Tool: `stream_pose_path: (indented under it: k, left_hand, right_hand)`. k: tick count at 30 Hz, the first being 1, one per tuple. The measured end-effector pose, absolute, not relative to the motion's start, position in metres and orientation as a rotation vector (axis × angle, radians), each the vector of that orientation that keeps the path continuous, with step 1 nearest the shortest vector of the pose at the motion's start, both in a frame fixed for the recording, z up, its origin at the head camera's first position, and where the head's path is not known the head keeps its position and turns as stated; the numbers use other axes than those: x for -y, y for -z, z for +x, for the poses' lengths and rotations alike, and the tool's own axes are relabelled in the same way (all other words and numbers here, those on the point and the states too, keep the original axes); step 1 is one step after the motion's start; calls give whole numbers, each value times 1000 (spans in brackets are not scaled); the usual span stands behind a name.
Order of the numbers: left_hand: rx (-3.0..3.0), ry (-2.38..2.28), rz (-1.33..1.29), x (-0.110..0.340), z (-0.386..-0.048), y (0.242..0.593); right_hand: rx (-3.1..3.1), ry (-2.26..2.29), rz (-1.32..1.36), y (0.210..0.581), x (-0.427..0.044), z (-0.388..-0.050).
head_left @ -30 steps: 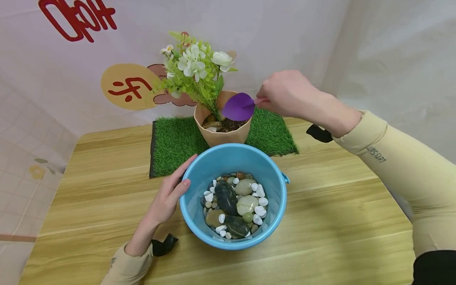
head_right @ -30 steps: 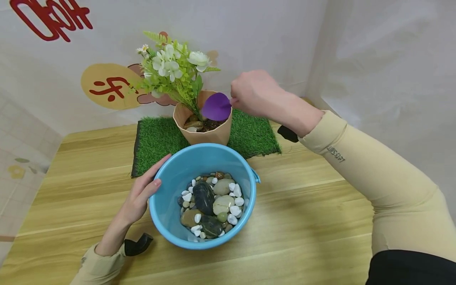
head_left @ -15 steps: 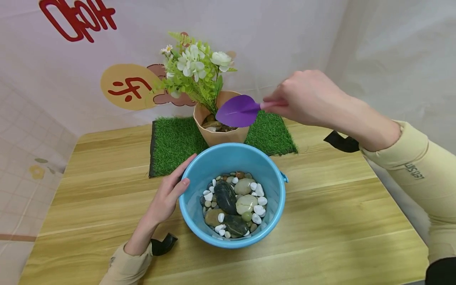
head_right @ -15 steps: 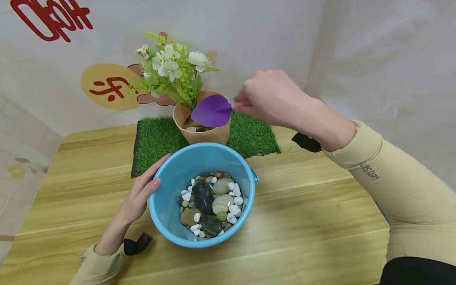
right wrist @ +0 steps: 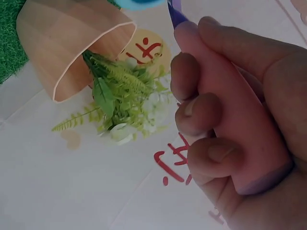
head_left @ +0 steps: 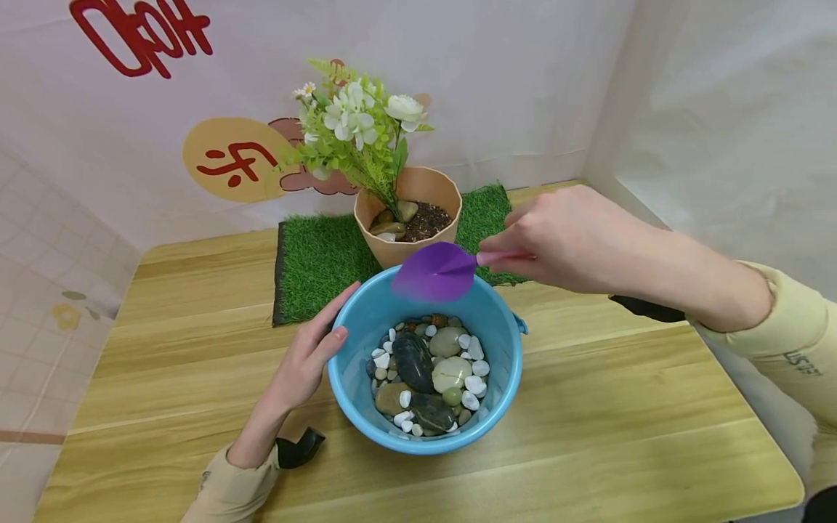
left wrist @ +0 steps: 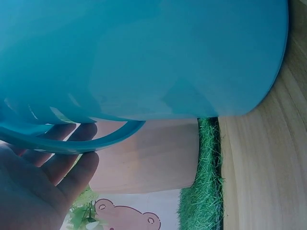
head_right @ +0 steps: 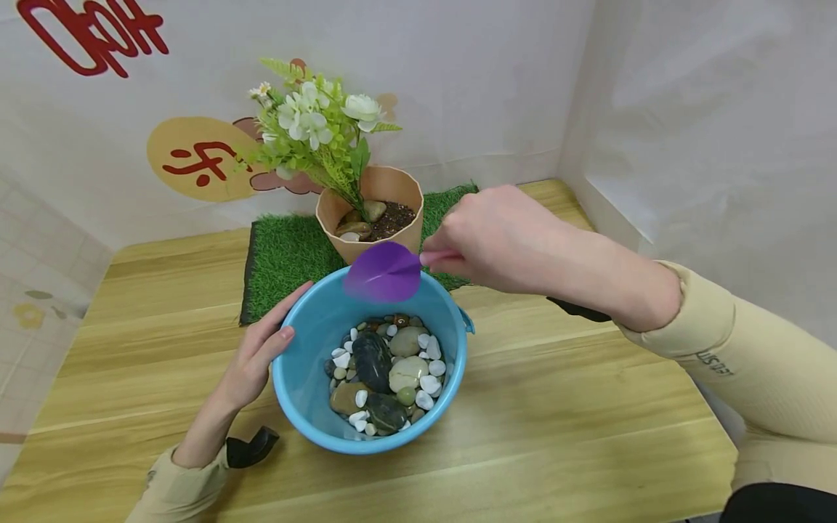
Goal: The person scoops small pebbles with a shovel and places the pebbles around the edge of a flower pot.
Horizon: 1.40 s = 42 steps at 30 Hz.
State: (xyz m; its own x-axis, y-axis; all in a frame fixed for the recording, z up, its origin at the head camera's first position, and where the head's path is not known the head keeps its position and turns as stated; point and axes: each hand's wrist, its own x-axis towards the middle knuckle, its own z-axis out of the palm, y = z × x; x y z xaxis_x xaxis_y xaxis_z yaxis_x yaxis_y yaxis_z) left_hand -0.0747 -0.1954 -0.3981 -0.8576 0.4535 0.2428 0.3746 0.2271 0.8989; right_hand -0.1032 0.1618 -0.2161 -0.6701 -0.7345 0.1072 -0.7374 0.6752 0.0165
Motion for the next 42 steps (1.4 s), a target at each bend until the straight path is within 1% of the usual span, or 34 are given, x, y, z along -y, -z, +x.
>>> stream_pose_path:
  k: [7, 16, 26, 35, 42]
  left_hand:
    - [-2416, -1719, 815, 196, -75, 399]
    - [-2417, -1730, 830, 195, -75, 399]
    - [-2427, -1731, 830, 195, -75, 400]
    - [-2426, -1729, 829, 195, -75, 399]
    - [-2424, -1724, 824, 195, -75, 399]
  right_hand:
    - [2782, 19, 1405, 230, -154, -96]
    - [2755, 248, 1532, 240, -147, -87]
    - [2806, 293, 1629, 240, -143, -83]
    - [2826, 369, 1630, 240, -128, -77]
    - [2714, 415, 1766, 249, -115, -78]
